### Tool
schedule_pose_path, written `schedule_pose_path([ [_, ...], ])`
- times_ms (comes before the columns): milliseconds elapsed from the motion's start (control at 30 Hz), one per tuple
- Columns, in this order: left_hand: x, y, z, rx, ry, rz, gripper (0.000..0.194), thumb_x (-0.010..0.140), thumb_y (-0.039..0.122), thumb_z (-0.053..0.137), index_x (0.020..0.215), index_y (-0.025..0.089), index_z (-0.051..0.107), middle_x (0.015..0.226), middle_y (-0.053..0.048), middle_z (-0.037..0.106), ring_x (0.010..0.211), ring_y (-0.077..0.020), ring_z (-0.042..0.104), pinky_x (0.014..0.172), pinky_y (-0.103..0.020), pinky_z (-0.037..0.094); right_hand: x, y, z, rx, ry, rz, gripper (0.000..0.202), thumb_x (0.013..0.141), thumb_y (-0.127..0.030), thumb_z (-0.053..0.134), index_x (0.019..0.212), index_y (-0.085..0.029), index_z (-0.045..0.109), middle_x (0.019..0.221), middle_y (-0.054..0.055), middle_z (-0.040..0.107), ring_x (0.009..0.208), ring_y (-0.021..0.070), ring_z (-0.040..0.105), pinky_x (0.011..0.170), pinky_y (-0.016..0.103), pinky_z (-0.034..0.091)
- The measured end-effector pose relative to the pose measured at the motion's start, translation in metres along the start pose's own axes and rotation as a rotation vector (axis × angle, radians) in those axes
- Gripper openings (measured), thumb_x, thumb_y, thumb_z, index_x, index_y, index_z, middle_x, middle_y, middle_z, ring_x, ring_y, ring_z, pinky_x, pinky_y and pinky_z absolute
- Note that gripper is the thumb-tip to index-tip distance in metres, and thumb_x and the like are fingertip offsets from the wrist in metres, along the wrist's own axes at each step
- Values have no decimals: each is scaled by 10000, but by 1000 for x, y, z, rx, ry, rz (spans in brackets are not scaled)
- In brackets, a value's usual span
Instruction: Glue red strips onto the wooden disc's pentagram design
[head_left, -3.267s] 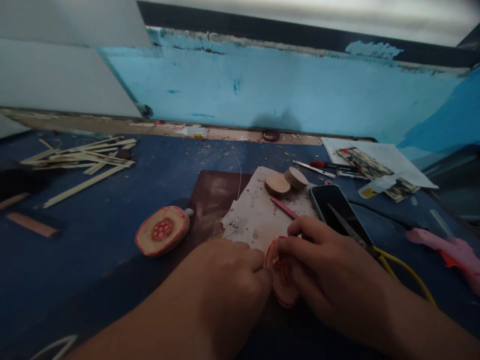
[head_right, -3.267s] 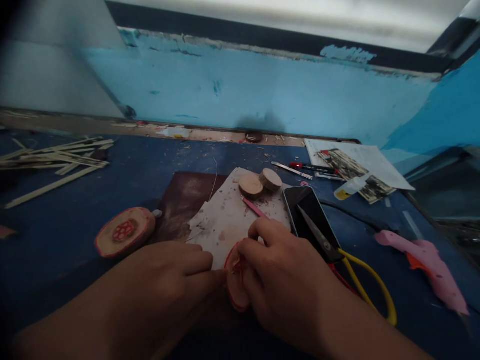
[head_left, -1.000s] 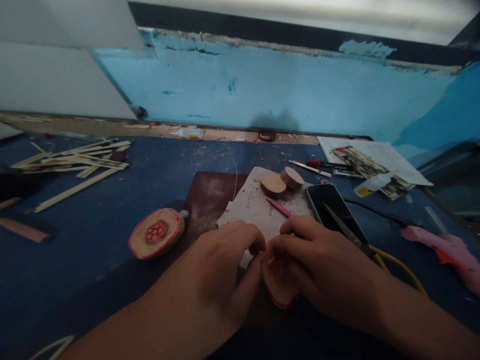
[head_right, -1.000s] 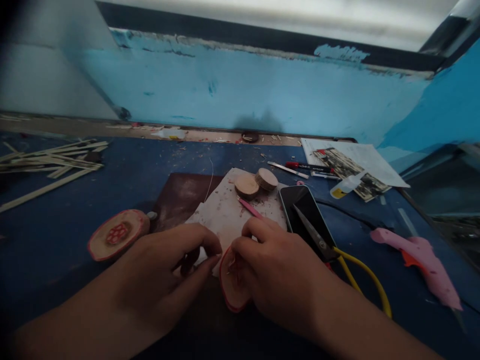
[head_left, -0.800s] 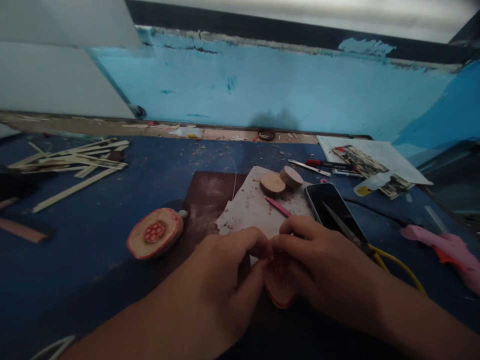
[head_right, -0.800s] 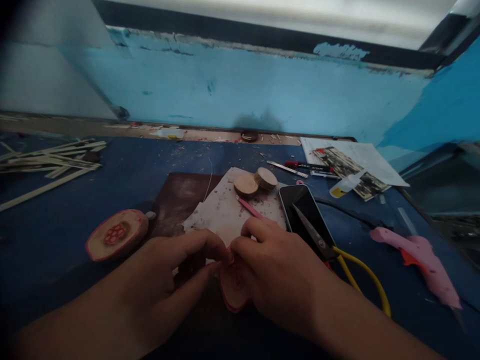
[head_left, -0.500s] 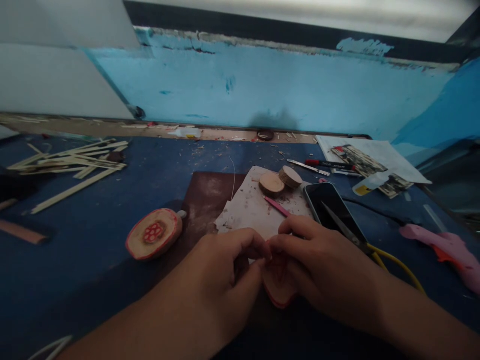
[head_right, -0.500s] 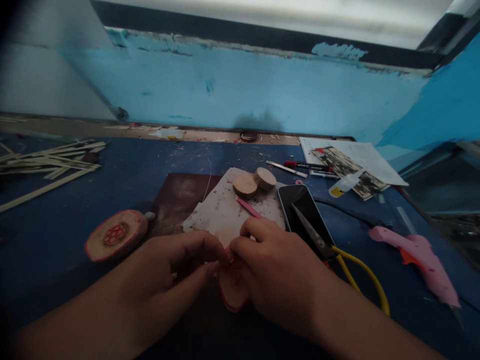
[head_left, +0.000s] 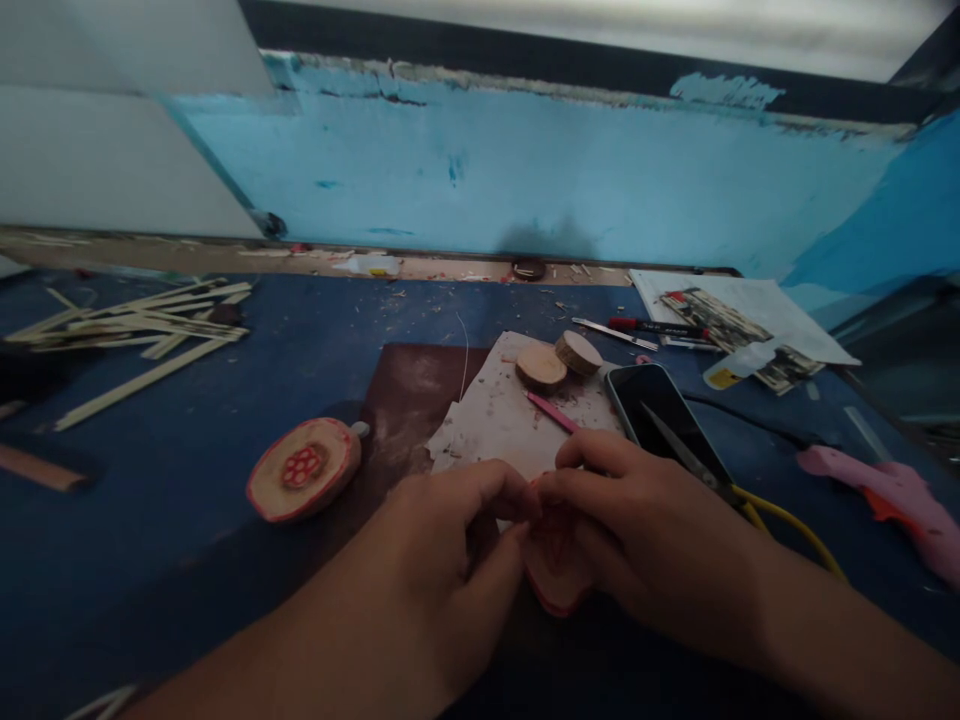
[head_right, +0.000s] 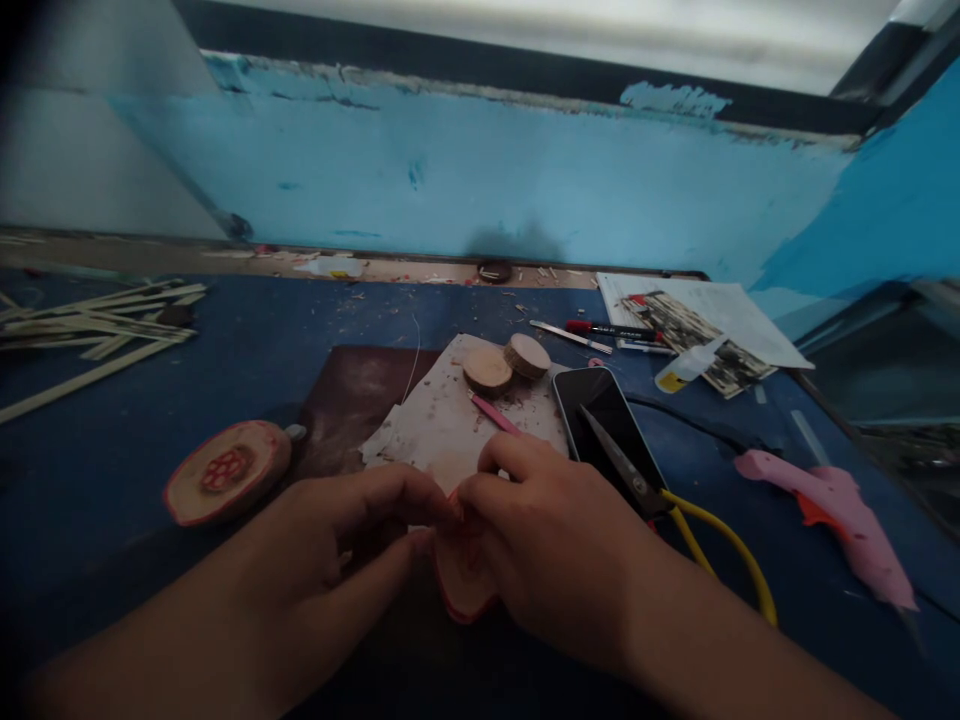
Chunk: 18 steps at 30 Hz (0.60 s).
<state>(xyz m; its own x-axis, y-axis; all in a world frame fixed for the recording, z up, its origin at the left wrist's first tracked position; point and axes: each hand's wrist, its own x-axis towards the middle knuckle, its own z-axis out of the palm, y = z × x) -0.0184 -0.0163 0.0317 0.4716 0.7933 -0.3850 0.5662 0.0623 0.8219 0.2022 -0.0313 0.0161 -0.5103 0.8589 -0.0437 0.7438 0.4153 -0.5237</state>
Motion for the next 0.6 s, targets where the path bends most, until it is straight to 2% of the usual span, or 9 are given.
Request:
schedule_pose_path([
  [133, 2, 1, 0, -50, -17, 20, 225, 944, 354, 609, 1007, 237, 790, 826, -10, 782, 733, -205, 726, 666, -280, 559, 1, 0, -2, 19, -22, 2, 297, 970, -121, 493, 984, -195, 780, 1051, 90, 663, 878, 224, 667, 790, 411, 568],
  [300, 5, 0, 1, -78, -44, 42, 222, 975, 330, 583, 1047, 242, 774, 847, 1, 791, 754, -203, 747, 663, -282, 556, 1, 1, -3, 48, -22, 11, 281, 970, -130, 516, 1010, -194, 786, 1069, 89, 658, 884, 220, 659, 800, 404, 564],
  [600, 5, -14, 11, 94, 57, 0, 126, 902, 320, 634, 938, 285, 750, 711, 63, 737, 614, -157, 666, 555, -270, 418, 0, 6, 0, 181, 33, 28, 307, 949, -108, 547, 1036, -251, 804, 1063, 37, 707, 958, 187, 680, 864, 348, 523],
])
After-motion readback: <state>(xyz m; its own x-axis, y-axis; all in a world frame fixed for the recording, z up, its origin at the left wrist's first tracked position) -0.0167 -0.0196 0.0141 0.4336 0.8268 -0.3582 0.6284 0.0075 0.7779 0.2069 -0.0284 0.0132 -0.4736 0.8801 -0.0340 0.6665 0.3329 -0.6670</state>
